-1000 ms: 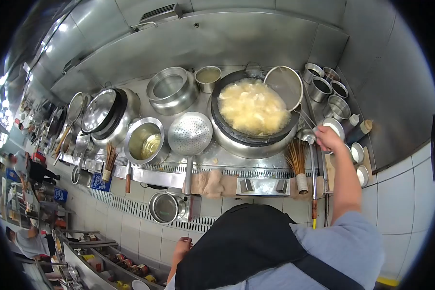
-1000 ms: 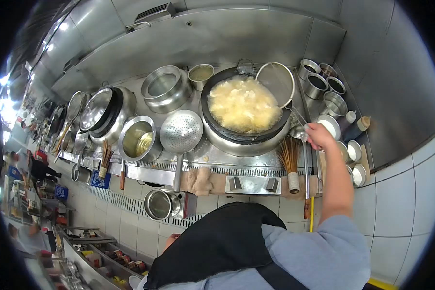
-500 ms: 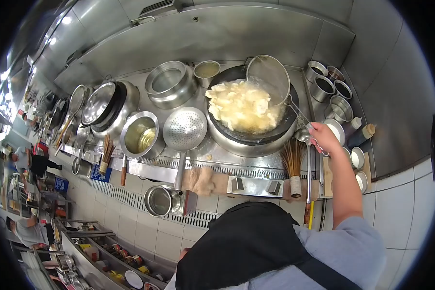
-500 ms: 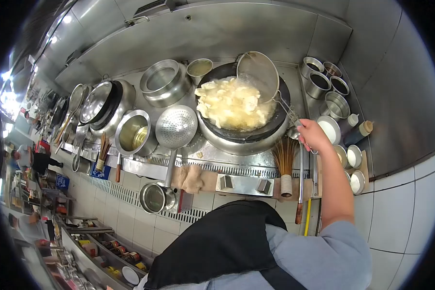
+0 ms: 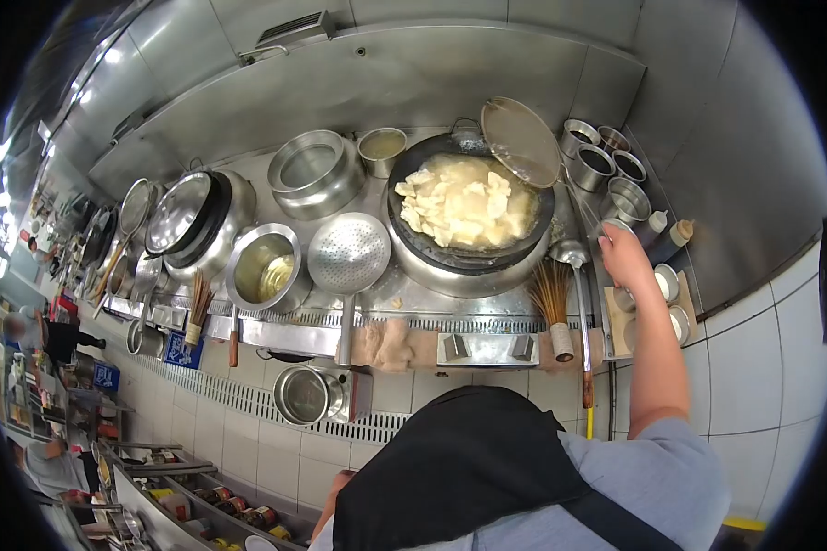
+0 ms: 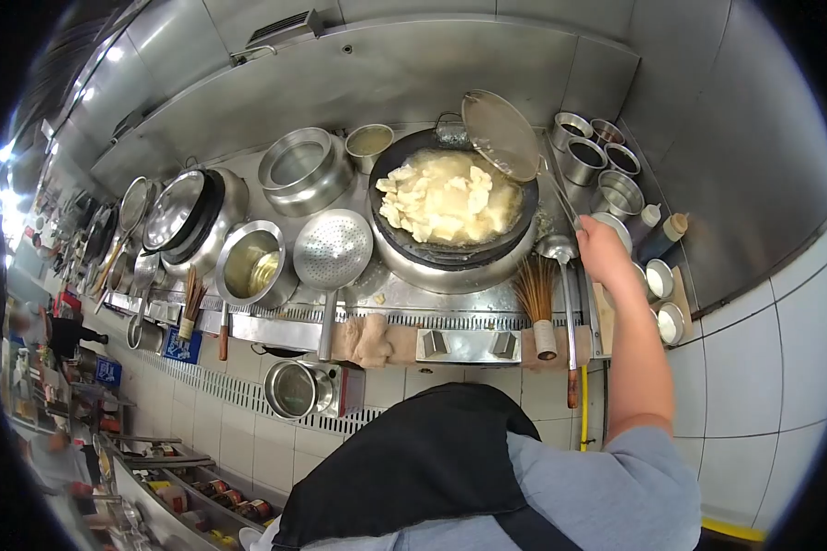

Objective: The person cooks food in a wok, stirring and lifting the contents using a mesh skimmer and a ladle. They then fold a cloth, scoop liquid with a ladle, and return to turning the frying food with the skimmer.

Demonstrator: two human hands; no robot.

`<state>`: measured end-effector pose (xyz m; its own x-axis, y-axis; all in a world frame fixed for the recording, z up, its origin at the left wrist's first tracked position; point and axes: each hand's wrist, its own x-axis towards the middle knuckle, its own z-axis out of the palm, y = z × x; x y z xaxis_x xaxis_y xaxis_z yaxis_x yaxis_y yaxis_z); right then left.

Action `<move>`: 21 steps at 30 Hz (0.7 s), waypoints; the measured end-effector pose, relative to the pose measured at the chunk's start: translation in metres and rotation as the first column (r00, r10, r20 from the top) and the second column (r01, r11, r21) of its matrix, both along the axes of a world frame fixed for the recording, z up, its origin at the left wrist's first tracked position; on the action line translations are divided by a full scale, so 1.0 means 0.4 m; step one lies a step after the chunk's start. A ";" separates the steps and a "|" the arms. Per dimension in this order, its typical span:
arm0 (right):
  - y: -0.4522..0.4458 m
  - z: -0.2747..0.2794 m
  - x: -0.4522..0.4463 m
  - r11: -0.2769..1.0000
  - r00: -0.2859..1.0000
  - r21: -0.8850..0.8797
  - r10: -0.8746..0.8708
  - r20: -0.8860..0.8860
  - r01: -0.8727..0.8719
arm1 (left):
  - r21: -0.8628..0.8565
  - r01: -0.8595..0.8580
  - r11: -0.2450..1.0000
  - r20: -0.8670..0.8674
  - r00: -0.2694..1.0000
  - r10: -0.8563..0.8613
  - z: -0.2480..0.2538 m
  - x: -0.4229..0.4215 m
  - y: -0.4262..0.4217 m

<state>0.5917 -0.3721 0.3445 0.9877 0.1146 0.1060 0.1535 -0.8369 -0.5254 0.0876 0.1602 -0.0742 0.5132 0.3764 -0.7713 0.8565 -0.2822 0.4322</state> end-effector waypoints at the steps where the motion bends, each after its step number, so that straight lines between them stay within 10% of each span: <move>1: -0.006 -0.019 0.020 0.992 0.990 -0.122 0.047 0.132 -0.031 | 0.002 0.025 1.000 -0.009 1.000 -0.025 -0.004 -0.013 0.015; 5: 0.030 0.005 0.055 0.976 0.987 -0.206 -0.041 0.154 0.073 | 0.025 0.058 0.998 -0.023 0.998 -0.058 0.023 0.001 0.036; 11: 0.058 0.045 0.026 0.988 0.938 -0.127 -0.126 -0.324 0.089 | 0.051 0.031 0.998 -0.021 0.999 -0.030 0.073 -0.007 0.024; 16: 0.122 -0.117 0.040 0.797 0.759 0.499 0.080 -0.646 0.341 | 0.052 0.039 0.998 -0.037 0.999 -0.038 0.079 -0.058 0.013; 21: 0.065 -0.114 0.027 0.800 0.710 0.552 0.246 -0.660 0.236 | 0.055 0.053 0.997 -0.066 0.997 -0.049 0.069 -0.104 0.018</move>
<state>0.6024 -0.3461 0.2988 0.7986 0.2765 -0.5346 -0.4372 -0.3438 -0.8310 0.0459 0.1674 -0.0464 0.4829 0.3952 -0.7814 0.8658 -0.3490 0.3586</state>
